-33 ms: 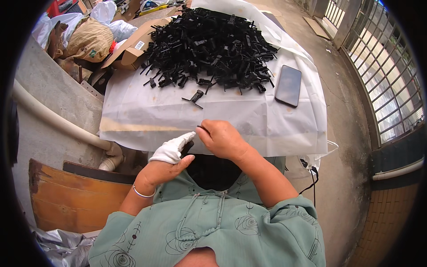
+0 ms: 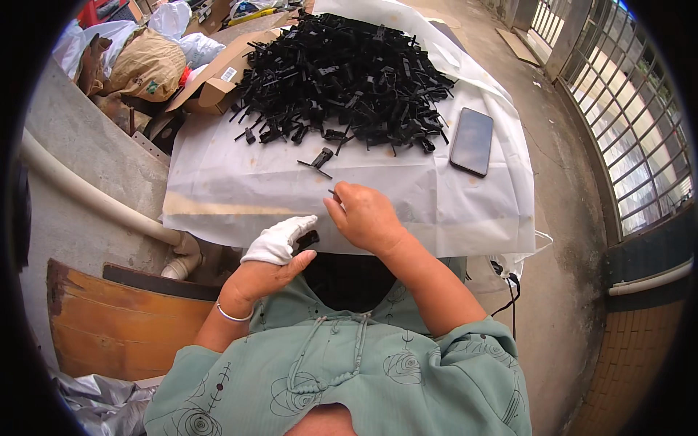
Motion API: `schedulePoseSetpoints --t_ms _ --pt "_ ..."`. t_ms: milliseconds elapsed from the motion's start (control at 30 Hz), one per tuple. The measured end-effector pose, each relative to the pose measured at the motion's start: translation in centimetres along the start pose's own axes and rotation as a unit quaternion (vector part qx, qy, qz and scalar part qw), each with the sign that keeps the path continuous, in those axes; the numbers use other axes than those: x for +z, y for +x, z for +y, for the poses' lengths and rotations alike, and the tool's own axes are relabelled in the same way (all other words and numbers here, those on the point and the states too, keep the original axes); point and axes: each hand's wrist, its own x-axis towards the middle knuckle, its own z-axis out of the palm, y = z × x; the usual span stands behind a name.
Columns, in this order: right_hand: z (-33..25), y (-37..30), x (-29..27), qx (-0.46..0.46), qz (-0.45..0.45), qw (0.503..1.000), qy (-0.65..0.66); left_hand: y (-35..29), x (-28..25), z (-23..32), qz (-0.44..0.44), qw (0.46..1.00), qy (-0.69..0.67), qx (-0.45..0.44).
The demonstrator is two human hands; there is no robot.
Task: Wiping individual black plastic components with a white cloth and placing them in a bucket.
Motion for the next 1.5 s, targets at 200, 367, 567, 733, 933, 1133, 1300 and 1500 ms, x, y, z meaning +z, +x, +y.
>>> schedulePoseSetpoints --t_ms 200,367,567,733,933,1133,1300,1500 --pt "3.1 5.1 2.8 0.017 0.074 0.960 -0.270 1.3 0.5 -2.0 0.081 0.934 -0.287 -0.197" --pt "2.2 1.9 2.7 -0.085 0.159 0.982 0.051 1.7 1.6 -3.8 0.177 0.751 -0.591 -0.235" --pt "-0.4 -1.4 1.7 -0.096 0.117 0.986 0.070 2.8 1.7 -3.1 0.088 0.673 -0.723 -0.128" --pt "-2.8 -1.5 1.2 -0.181 0.189 0.964 0.040 2.9 2.8 -1.2 0.215 0.876 -0.424 -0.080" --pt "-2.2 -0.9 1.1 -0.053 0.155 0.981 0.107 1.5 2.1 0.5 0.131 0.872 -0.468 -0.062" --pt "-1.2 -1.6 0.7 -0.071 0.031 0.983 0.165 1.6 1.8 0.3 0.160 0.922 -0.336 -0.103" --pt "-1.2 -1.4 -0.1 -0.026 -0.054 0.977 0.205 1.6 1.0 0.2 0.111 0.892 -0.417 -0.136" --pt "-0.9 -1.3 0.1 -0.023 -0.089 0.969 0.227 1.6 1.1 0.2 0.103 0.884 -0.436 -0.132"
